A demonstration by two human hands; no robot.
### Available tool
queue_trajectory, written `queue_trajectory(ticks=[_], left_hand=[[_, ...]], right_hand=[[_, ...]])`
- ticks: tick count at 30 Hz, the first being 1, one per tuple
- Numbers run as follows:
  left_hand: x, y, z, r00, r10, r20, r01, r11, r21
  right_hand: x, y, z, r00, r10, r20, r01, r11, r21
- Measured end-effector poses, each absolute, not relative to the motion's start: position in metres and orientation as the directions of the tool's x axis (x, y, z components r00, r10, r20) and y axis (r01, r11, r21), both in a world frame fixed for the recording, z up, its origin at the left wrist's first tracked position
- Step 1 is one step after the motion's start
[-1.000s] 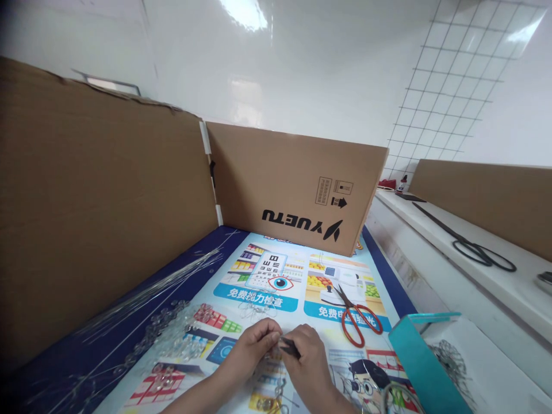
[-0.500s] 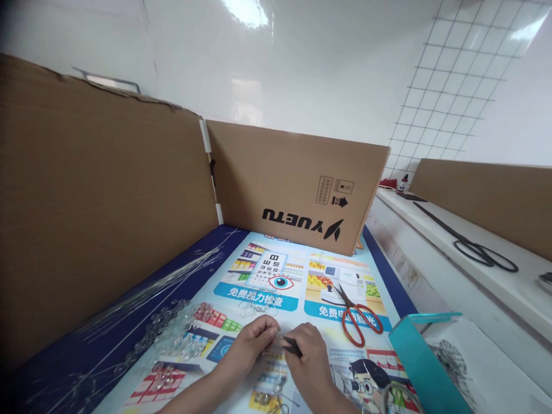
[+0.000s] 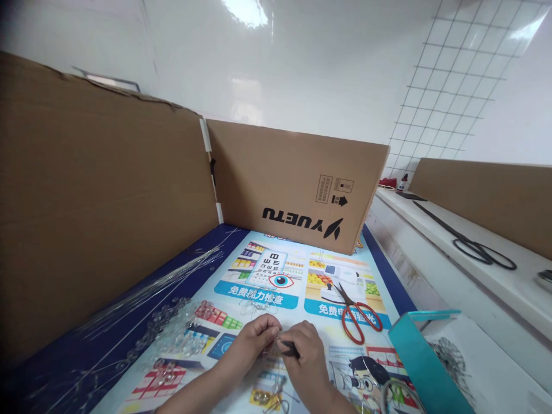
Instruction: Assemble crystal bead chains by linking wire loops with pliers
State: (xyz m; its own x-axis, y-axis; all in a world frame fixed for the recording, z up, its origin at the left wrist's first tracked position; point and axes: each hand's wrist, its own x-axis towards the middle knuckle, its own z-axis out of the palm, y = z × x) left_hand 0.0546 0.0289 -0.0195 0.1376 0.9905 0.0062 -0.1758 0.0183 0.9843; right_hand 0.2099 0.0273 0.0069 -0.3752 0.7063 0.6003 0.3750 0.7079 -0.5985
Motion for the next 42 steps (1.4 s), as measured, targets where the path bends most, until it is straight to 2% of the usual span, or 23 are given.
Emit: queue_trajectory(ticks=[11,18,24,32,42], left_hand=[[0.054,0.029,-0.015,0.144,0.989,-0.005,-0.196,0.034,0.980],[0.051,0.030,-0.016,0.203,0.979,-0.005,-0.183,0.043,0.982],[0.047,0.031,-0.018,0.270,0.963,0.006,-0.174,0.043,0.984],[0.044,0.032,-0.020,0.278,0.960,0.009,-0.148,0.034,0.988],[0.044,0.031,-0.019,0.287,0.957,-0.042,-0.138,0.085,0.987]], right_hand=[[0.210,0.027,0.003,-0.392,0.745,0.540,0.365,0.665,-0.652],[0.211,0.027,0.006,-0.252,0.878,0.407,0.385,0.477,-0.790],[0.211,0.027,0.004,-0.195,0.938,0.288,0.362,0.342,-0.867],[0.211,0.030,0.003,-0.148,0.969,0.196,0.293,0.233,-0.927],[0.212,0.031,0.007,-0.154,0.976,0.156,0.196,0.185,-0.963]])
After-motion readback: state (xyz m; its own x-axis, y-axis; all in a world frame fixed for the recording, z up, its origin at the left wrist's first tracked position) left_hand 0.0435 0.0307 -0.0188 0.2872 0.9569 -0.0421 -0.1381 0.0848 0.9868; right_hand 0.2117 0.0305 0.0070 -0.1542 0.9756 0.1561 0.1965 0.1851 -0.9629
